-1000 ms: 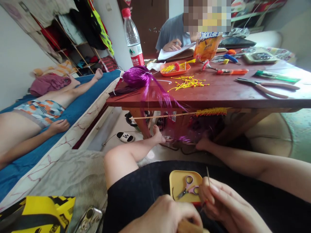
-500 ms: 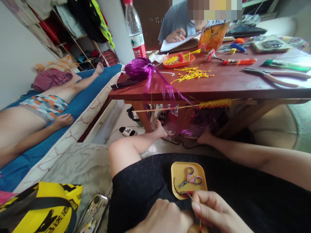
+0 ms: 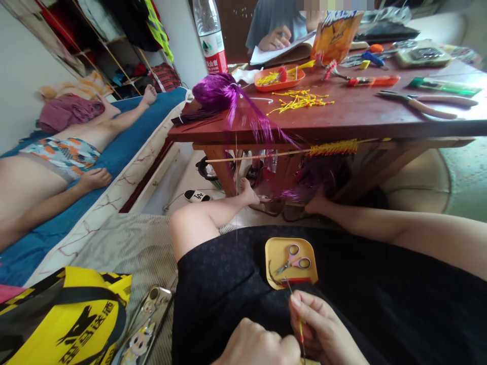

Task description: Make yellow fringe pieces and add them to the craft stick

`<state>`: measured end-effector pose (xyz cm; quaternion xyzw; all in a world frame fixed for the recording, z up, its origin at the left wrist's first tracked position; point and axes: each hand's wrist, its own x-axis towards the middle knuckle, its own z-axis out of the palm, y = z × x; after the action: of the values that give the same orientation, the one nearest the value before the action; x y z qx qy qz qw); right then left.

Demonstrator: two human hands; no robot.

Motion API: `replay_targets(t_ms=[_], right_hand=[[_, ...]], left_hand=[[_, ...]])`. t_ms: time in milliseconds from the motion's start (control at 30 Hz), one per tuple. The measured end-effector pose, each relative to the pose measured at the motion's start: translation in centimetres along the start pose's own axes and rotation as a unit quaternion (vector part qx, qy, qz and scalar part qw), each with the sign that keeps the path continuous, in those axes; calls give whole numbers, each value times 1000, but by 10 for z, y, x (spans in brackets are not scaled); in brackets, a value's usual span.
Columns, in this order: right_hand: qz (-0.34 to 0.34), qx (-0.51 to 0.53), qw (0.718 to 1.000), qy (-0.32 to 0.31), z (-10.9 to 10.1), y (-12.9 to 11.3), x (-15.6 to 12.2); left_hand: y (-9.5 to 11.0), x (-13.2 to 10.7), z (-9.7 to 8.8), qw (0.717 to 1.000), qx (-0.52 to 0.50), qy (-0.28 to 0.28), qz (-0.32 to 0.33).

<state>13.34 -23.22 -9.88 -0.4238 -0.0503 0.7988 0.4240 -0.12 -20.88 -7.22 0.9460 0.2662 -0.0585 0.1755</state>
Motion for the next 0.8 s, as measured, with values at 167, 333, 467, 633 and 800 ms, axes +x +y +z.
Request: replay_targets(t_ms=[167, 333, 467, 633, 800], right_hand=[[-11, 12, 1000, 17, -1, 3, 0], [-14, 21, 1000, 11, -4, 2, 4], [-9, 16, 1000, 4, -7, 3, 7], [-13, 3, 1000, 12, -14, 4, 15], [-78, -15, 996, 44, -16, -10, 22]], left_hand=[[5, -1, -1, 1000, 2, 0, 6], [9, 0, -4, 999, 18, -30, 8], [10, 4, -8, 999, 29, -25, 15], [14, 9, -11, 994, 35, -103, 16], [13, 10, -4, 993, -95, -68, 4]])
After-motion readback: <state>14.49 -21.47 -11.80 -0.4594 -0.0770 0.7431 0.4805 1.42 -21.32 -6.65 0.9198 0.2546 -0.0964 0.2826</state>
